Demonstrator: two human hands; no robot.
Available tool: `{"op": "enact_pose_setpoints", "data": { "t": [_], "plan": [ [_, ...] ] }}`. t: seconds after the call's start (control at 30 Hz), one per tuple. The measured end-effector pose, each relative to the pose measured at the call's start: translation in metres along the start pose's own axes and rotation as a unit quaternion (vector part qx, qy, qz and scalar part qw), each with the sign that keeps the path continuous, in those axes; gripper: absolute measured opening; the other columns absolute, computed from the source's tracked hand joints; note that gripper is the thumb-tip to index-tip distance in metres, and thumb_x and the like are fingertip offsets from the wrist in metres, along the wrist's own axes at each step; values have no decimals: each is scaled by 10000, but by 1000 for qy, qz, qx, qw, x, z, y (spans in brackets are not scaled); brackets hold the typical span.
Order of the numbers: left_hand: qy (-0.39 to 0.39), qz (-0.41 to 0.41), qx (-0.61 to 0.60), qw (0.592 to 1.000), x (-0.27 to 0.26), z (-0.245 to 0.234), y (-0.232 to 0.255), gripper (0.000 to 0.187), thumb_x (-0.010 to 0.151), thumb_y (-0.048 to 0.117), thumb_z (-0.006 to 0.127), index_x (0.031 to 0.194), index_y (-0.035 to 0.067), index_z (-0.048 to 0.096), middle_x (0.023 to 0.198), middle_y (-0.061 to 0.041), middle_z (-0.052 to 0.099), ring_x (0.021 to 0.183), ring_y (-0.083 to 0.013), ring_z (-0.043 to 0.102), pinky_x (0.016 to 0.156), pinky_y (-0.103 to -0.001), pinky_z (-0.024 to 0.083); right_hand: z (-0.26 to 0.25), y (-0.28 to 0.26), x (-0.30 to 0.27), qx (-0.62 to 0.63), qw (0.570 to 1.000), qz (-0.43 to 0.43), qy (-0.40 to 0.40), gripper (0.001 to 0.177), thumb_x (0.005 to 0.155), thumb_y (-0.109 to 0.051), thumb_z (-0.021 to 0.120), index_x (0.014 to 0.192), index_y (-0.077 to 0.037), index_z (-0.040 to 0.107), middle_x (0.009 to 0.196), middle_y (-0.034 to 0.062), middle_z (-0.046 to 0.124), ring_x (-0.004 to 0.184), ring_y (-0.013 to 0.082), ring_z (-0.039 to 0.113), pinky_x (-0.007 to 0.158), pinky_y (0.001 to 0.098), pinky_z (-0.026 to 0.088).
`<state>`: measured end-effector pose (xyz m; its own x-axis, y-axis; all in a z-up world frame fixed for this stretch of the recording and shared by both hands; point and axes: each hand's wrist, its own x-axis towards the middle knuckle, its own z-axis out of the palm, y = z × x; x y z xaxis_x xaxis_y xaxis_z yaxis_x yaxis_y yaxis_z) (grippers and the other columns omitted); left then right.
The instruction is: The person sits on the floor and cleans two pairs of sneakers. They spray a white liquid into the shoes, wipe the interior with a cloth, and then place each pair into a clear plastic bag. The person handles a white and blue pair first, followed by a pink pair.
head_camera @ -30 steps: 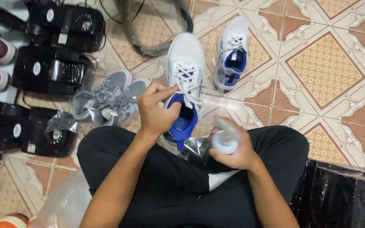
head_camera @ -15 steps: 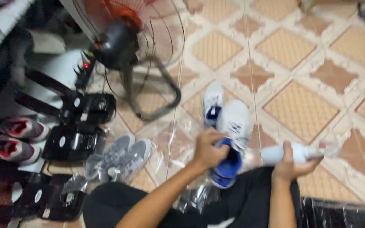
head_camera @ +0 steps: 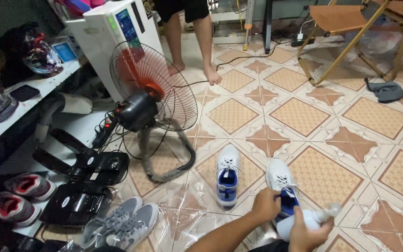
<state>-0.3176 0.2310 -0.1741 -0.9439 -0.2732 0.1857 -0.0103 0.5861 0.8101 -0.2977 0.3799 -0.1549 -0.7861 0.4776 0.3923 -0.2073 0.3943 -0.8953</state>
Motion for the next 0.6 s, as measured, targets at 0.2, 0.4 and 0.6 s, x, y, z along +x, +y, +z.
{"op": "enact_pose_setpoints", "data": {
  "t": [0.2, 0.4, 0.6],
  "plan": [
    [153, 191, 88, 966, 19, -67, -79, 113, 936, 126, 808, 1039, 88, 837, 1057, -135, 737, 1008, -360, 685, 1001, -500, 547, 14, -6, -10, 96, 991, 60, -66, 1052, 823, -73, 994, 1784, 64, 590, 1665, 271, 713, 1412, 417, 715, 1242, 470, 519],
    [17, -120, 157, 980, 32, -163, -131, 505, 819, 387, 899, 1238, 128, 1010, 1279, -245, 783, 1227, -449, 715, 1135, -501, 647, 21, -40, -46, 208, 945, 154, -197, 597, 852, -96, 1003, 1404, -9, 790, 1053, 142, 915, 818, 267, 857, 773, 392, 716],
    [-77, -122, 168, 975, 61, -188, -169, 631, 746, 170, 872, 1368, 135, 975, 1275, -248, 786, 1020, -426, 851, 972, -464, 733, 32, -45, -69, 148, 903, 146, -377, 862, 811, -315, 1035, 1572, -25, 753, 1345, 170, 898, 1106, 309, 869, 1036, 423, 676]
  ]
}}
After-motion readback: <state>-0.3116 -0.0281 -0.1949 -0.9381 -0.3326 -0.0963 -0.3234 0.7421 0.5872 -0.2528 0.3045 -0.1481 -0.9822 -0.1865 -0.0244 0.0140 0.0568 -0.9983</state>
